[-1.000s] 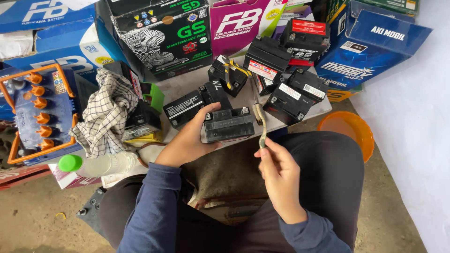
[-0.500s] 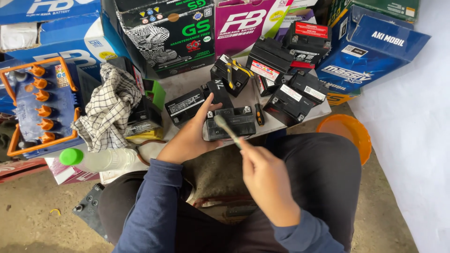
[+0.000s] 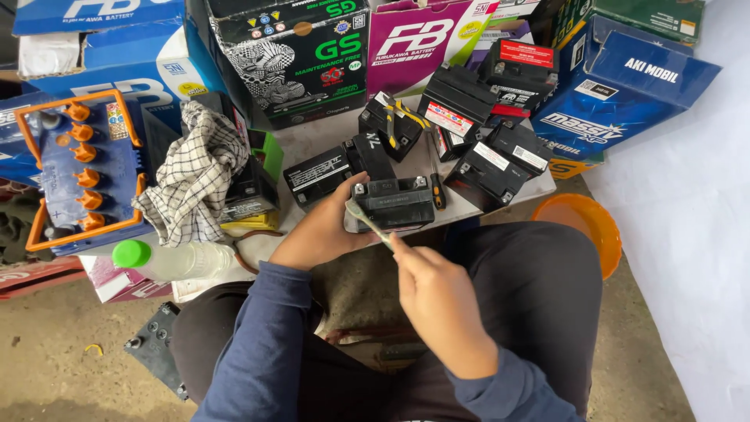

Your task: Repairing a small lead-acid battery by prying open the casing with a screwdriver

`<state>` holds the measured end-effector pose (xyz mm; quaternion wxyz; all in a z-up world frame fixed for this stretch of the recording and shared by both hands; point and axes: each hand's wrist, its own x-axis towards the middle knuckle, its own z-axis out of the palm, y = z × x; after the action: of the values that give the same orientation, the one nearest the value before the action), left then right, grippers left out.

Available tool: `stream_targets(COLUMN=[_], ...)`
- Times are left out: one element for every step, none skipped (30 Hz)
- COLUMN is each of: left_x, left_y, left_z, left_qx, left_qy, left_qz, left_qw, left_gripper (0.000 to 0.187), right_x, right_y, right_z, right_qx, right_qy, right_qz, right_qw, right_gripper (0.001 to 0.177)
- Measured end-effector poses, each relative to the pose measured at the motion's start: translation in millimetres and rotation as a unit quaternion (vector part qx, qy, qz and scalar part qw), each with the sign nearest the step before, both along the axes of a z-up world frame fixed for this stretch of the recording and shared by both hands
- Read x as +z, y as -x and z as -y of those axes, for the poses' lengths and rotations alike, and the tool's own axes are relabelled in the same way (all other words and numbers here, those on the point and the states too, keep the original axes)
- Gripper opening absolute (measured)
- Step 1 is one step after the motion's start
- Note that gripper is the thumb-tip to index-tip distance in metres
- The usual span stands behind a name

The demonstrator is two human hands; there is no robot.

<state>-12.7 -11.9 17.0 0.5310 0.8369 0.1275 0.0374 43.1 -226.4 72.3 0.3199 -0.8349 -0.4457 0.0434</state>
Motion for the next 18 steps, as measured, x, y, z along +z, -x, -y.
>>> stream_targets(left_x=[5,10,14,17,19,22,26,30,34,32,31,30,32,34,35,35,35,35], left_y=[-1,-1,0,1,1,1,1,0,0,1,1,1,0,0,0,-1,-1,-1], left_z=[0,0,2,2,2,2,2,3,4,4,3,3,3,4,5,4,4,4], left_qx=[0.000,0.004,0.010,0.012,0.014,0.016,0.017,0.018,0.017,0.017,0.018,0.019,0.019,0.019,0.020,0.021,0.020,0.019], left_qy=[-0.001,0.004,0.012,0.014,0.011,0.009,0.008,0.007,0.005,0.004,0.006,0.008,0.007,0.013,0.019,0.019,0.013,0.008], left_qz=[0.002,-0.031,-0.065,-0.065,-0.068,-0.072,-0.070,-0.076,-0.083,-0.083,-0.086,-0.089,-0.088,-0.089,-0.091,-0.090,-0.090,-0.091], left_qw=[1.000,1.000,0.998,0.998,0.998,0.997,0.997,0.997,0.996,0.996,0.996,0.996,0.996,0.996,0.996,0.996,0.996,0.996], left_gripper=[0.100,0.102,0.105,0.105,0.103,0.101,0.101,0.100,0.100,0.100,0.101,0.101,0.101,0.100,0.099,0.099,0.099,0.099], right_x=[3,5,7,6,5,5,11,17,23,22,21,21,23,25,27,22,18,13], right_y=[-8,-16,-24,-28,-31,-35,-30,-25,-20,-19,-18,-18,-22,-27,-31,-37,-42,-47], right_z=[0,0,1,-1,-3,-5,-7,-10,-12,-8,-5,-2,0,1,3,1,1,1], right_qx=[0.000,-0.018,-0.034,-0.033,-0.033,-0.033,-0.031,-0.018,-0.007,-0.007,-0.007,-0.008,-0.008,-0.021,-0.032,-0.031,-0.032,-0.033], right_qy=[-0.001,0.004,0.011,0.013,0.021,0.028,0.028,0.058,0.088,0.087,0.093,0.098,0.097,0.093,0.089,0.089,0.096,0.103], right_qz=[0.002,0.014,0.024,0.024,0.028,0.033,0.035,0.068,0.101,0.100,0.088,0.076,0.077,0.061,0.045,0.046,0.062,0.078], right_qw=[1.000,1.000,0.999,0.999,0.999,0.999,0.999,0.996,0.991,0.991,0.992,0.992,0.992,0.994,0.994,0.994,0.993,0.991], right_gripper=[0.034,0.032,0.029,0.029,0.030,0.031,0.031,0.032,0.033,0.033,0.033,0.033,0.033,0.034,0.035,0.035,0.034,0.033])
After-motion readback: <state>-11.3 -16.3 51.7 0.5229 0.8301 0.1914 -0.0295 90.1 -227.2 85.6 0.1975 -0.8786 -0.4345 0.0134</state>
